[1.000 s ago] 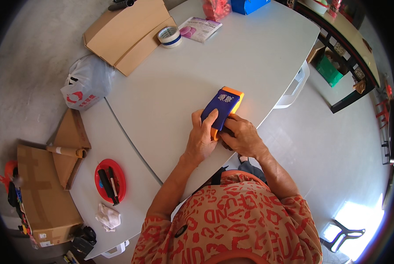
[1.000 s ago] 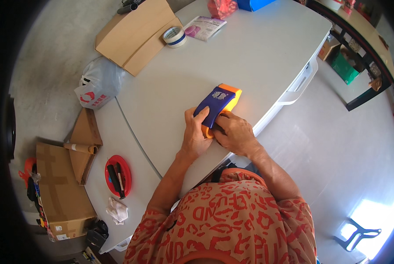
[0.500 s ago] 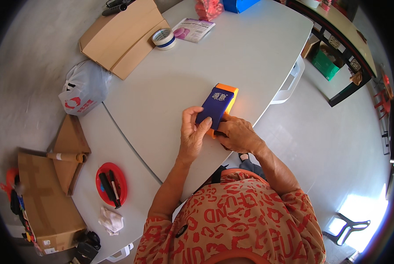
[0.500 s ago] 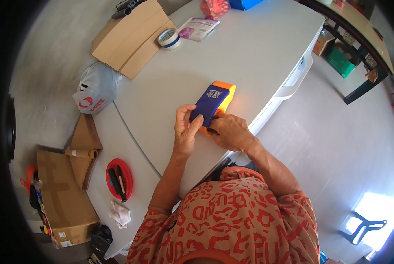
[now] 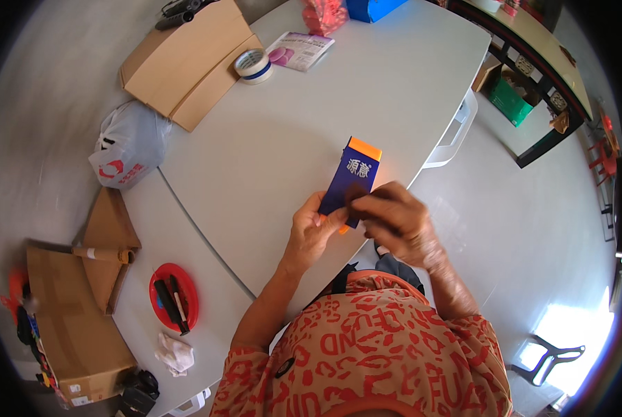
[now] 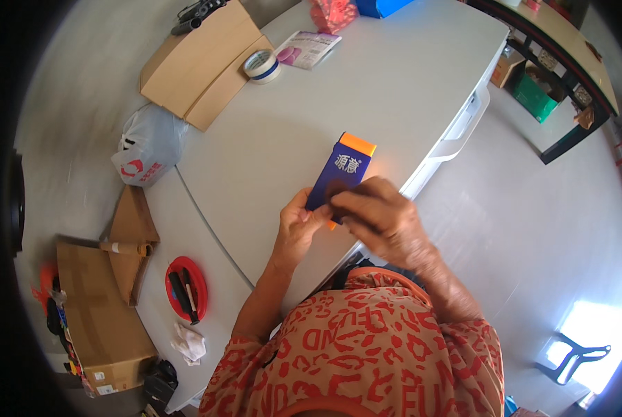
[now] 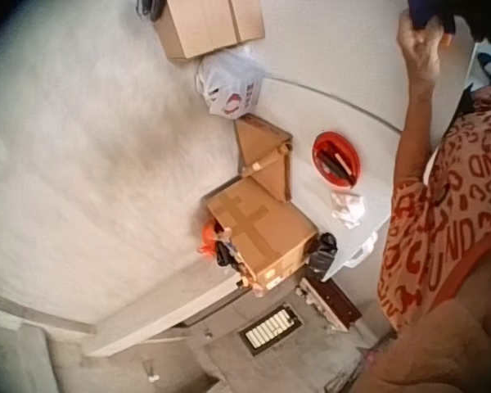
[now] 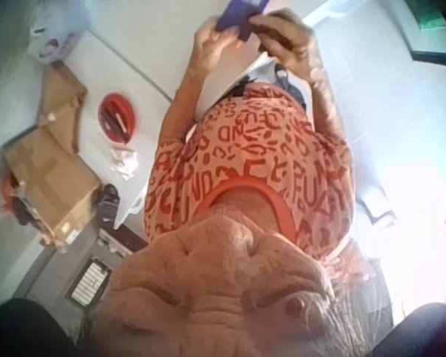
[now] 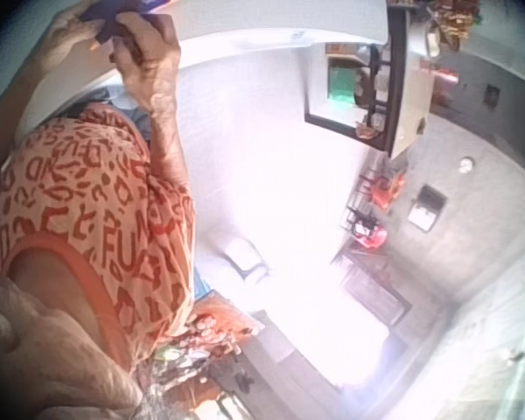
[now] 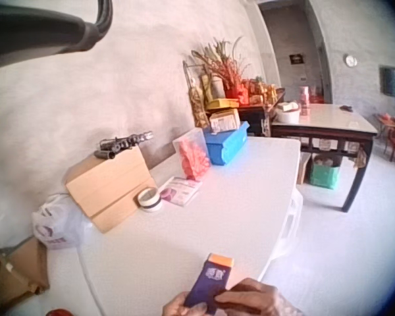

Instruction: The person wipes a toy gun, a black cylindrical object, a purple box, a roll of tape, and a tape dispenser with a brown cloth. The person handles each item individually, wiping all sides before placing it on the table.

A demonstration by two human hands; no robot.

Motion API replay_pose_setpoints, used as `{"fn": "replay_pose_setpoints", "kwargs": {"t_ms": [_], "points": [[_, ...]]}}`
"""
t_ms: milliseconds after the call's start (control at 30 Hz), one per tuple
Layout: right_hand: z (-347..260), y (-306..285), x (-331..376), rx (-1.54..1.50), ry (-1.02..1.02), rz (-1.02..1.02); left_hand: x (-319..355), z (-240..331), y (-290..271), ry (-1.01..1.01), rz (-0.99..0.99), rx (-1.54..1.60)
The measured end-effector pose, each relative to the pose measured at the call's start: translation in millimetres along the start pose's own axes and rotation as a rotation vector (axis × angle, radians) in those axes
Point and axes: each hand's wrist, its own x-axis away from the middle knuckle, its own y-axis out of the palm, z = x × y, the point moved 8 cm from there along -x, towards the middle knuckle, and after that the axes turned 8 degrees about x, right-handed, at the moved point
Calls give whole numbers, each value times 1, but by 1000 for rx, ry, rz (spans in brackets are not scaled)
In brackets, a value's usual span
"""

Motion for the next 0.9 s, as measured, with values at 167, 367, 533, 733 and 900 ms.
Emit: {"fn": "replay_pose_setpoints", "kwargs": {"t_ms": [167,367,533,733,900], "points": [[-5,8,2,433,-110,184,8,1,13,61,-39,-20],[21,-5,-18,480,-39,290,10,1,16,46,-65,-49],[70,-12,-34,204,217,228,10,1,17,-7,-42,-62],[3,0,-14,358,-152,116,11,0,19,40,-52,-57],[-23,20,0,430,-246,-5,12,2,22,188,-141,-116]]}}
